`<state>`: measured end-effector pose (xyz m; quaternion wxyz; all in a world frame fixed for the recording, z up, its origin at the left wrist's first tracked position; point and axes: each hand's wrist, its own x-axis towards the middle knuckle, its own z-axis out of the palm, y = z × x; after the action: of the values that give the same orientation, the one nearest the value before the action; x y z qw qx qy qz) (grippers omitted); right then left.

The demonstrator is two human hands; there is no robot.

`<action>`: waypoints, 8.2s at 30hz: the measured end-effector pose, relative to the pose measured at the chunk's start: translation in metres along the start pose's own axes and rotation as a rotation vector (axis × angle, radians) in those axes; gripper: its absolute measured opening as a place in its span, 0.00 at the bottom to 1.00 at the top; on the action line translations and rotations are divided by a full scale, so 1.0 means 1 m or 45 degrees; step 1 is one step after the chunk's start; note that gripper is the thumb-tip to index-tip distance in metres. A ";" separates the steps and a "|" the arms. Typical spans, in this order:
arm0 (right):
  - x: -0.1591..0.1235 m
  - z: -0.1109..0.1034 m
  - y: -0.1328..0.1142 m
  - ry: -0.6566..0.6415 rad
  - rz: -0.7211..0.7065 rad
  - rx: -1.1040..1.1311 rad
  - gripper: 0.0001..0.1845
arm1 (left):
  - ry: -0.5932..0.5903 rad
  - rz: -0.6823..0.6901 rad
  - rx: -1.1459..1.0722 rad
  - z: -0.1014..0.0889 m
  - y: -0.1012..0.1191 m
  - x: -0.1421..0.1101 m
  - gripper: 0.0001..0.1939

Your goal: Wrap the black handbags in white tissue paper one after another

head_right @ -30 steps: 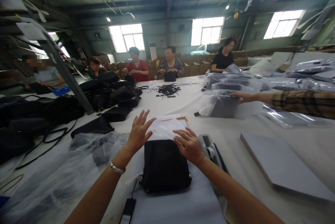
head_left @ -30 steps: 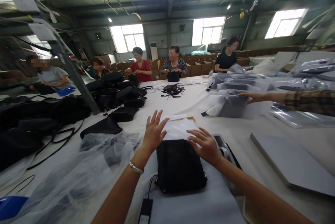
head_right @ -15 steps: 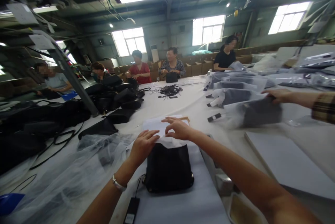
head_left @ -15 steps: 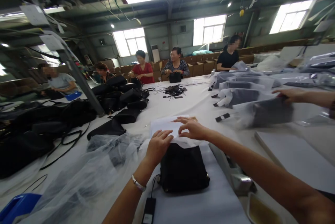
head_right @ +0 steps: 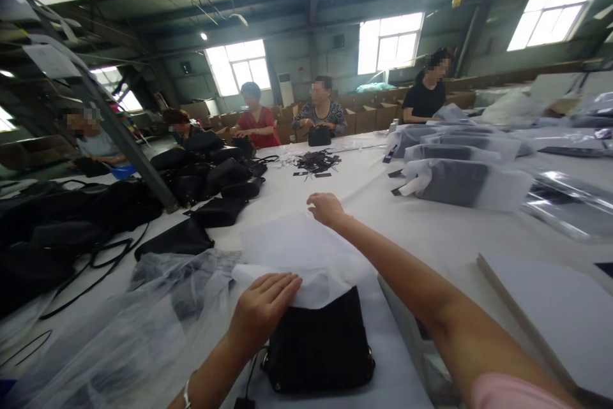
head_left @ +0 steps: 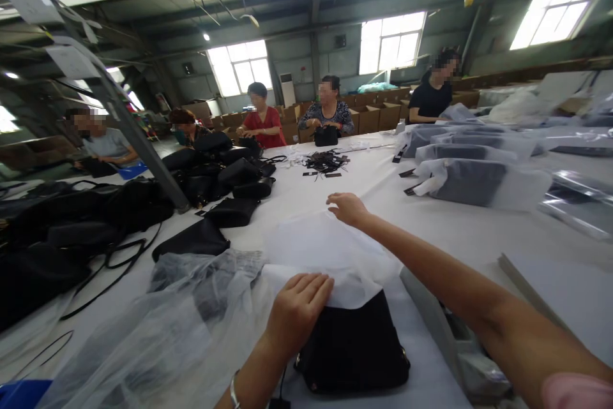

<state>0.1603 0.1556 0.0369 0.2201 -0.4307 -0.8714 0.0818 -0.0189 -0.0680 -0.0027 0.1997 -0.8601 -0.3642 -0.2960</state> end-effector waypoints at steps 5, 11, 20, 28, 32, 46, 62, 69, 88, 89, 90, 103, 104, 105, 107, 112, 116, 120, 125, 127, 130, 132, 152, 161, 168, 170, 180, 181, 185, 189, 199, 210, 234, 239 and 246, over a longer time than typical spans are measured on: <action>-0.048 -0.026 -0.032 -0.192 -0.283 0.248 0.20 | -0.044 -0.044 -0.033 -0.002 0.013 -0.006 0.13; -0.162 -0.056 -0.056 -0.515 -0.571 0.253 0.27 | -0.108 -0.074 -0.027 -0.005 0.028 -0.014 0.13; -0.245 0.012 -0.052 -0.098 -0.386 -0.174 0.35 | -0.205 -0.075 0.018 0.010 0.048 -0.040 0.12; -0.261 0.041 -0.043 0.143 -0.335 -0.077 0.27 | -0.219 -0.155 0.051 0.008 0.036 -0.050 0.23; -0.270 0.034 -0.039 0.241 -0.242 -0.052 0.26 | -0.224 -0.149 0.023 0.007 0.033 -0.059 0.19; -0.342 0.049 -0.077 0.088 1.025 1.170 0.40 | -0.167 -0.186 -0.040 0.012 0.045 -0.078 0.16; -0.319 0.058 -0.079 0.230 1.230 1.991 0.17 | -0.157 -0.178 -0.065 -0.007 0.053 -0.081 0.16; -0.326 0.059 -0.085 0.229 1.187 1.982 0.15 | -0.153 -0.137 -0.079 -0.010 0.089 -0.094 0.15; -0.296 0.028 -0.091 0.051 -0.248 -0.076 0.36 | -0.136 -0.208 -0.018 -0.018 0.108 -0.097 0.13; -0.294 0.035 -0.087 0.010 -0.270 -0.087 0.38 | -0.153 -0.230 -0.023 -0.021 0.111 -0.094 0.12; -0.294 0.041 -0.083 -0.022 -0.286 -0.091 0.39 | -0.178 -0.258 -0.033 -0.023 0.114 -0.090 0.12; -0.351 0.050 -0.073 -0.054 -0.320 -0.008 0.32 | -0.456 -0.290 0.018 0.010 0.126 -0.063 0.24; -0.360 0.045 -0.072 -0.037 -0.311 0.055 0.28 | -0.458 -0.277 0.017 0.010 0.127 -0.070 0.23; -0.370 0.040 -0.071 -0.028 -0.298 0.128 0.24 | -0.456 -0.270 0.011 0.010 0.128 -0.076 0.23; -0.389 0.028 -0.073 -0.046 -0.266 0.284 0.18 | -0.448 -0.268 -0.008 0.006 0.130 -0.086 0.22; -0.418 0.015 -0.083 -0.262 -0.205 0.443 0.18 | -0.415 -0.283 -0.075 0.001 0.133 -0.096 0.20; -0.421 0.023 -0.087 -0.315 -0.145 0.418 0.13 | -0.389 -0.310 -0.125 0.001 0.135 -0.097 0.19; -0.417 0.027 -0.088 -0.353 -0.078 0.454 0.09 | -0.385 -0.334 -0.172 0.000 0.133 -0.094 0.19; -0.409 0.021 -0.087 -0.449 -0.023 0.494 0.11 | -0.437 -0.364 -0.244 -0.006 0.127 -0.088 0.19; -0.402 0.014 -0.088 -0.500 0.028 0.543 0.13 | -0.468 -0.384 -0.288 -0.010 0.125 -0.084 0.20; -0.387 -0.001 -0.089 -0.500 0.094 0.600 0.16 | -0.524 -0.434 -0.376 -0.018 0.120 -0.076 0.24; -0.373 -0.011 -0.089 -0.452 0.117 0.613 0.17 | -0.585 -0.488 -0.451 -0.025 0.115 -0.068 0.26; -0.306 -0.010 -0.092 0.009 -0.198 -0.045 0.31 | -0.770 -0.482 -0.090 -0.029 0.118 -0.047 0.09; -0.286 0.010 -0.073 -0.047 -0.129 -0.125 0.05 | -0.763 -0.413 -0.045 -0.026 0.100 -0.049 0.08; -0.278 0.012 -0.069 -0.025 0.066 -0.094 0.05 | -0.688 -0.502 -0.051 -0.021 0.085 -0.044 0.10; -0.277 0.013 -0.067 -0.011 0.095 -0.098 0.06 | -0.647 -0.535 -0.064 -0.019 0.083 -0.043 0.14; -0.267 0.020 -0.061 0.033 0.208 -0.150 0.12 | -0.518 -0.597 -0.027 -0.007 0.081 -0.042 0.21; -0.266 0.020 -0.061 0.035 0.213 -0.158 0.12 | -0.508 -0.590 -0.014 -0.007 0.080 -0.042 0.21; -0.264 0.020 -0.060 0.042 0.234 -0.188 0.12 | -0.447 -0.551 0.049 -0.010 0.077 -0.038 0.22; -0.262 0.022 -0.058 0.051 0.251 -0.205 0.13 | -0.238 -0.417 0.187 -0.014 0.092 -0.039 0.24; -0.281 -0.005 -0.023 0.270 0.308 -0.241 0.13 | -0.504 -0.405 0.021 0.022 0.128 -0.063 0.22; -0.365 -0.008 0.020 0.452 0.965 0.582 0.22 | -0.452 -0.414 -0.041 0.026 0.126 -0.071 0.24; -0.428 -0.027 -0.054 0.743 1.136 1.108 0.22 | -0.341 -0.417 -0.014 0.029 0.129 -0.076 0.23; -0.439 -0.018 -0.051 0.625 1.332 1.497 0.24 | -0.348 -0.400 -0.010 0.028 0.130 -0.076 0.23; -0.436 -0.007 -0.041 0.649 1.440 1.591 0.26 | -0.344 -0.393 -0.035 0.029 0.128 -0.077 0.24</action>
<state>0.3667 -0.2131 -0.0796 0.5299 -0.6036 -0.2478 0.5417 0.0443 -0.1750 -0.0908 0.0896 -0.8287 -0.5111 -0.2099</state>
